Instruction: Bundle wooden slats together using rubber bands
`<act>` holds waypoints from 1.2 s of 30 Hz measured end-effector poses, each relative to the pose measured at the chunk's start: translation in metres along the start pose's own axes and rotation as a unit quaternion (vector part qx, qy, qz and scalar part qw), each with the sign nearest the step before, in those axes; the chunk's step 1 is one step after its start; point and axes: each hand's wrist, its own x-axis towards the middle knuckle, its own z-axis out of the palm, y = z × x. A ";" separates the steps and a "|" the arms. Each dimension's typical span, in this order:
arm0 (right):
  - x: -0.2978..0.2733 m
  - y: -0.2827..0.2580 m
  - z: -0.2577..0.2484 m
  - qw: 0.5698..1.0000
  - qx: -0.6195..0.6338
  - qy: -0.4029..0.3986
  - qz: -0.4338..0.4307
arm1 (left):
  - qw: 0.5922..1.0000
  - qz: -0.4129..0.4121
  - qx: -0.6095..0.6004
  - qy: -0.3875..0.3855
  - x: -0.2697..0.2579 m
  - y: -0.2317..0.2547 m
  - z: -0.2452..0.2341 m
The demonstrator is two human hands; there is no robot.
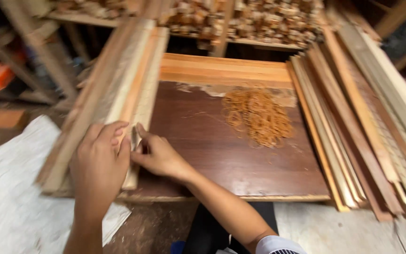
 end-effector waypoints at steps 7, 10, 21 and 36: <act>-0.126 0.088 -0.126 0.984 -0.011 0.173 -0.025 | 0.934 0.047 -0.337 -0.113 -0.022 0.101 0.151; -0.188 0.109 -0.187 0.941 -0.097 0.291 0.142 | 0.807 -0.024 -0.502 -0.310 -0.043 0.153 0.255; -0.315 0.178 -0.274 0.751 -0.337 0.497 0.274 | 0.541 -0.268 -0.663 -0.443 -0.111 0.337 0.382; -0.326 0.197 -0.291 0.822 -0.214 0.433 0.301 | 0.778 -0.160 -0.493 -0.354 -0.125 0.342 0.466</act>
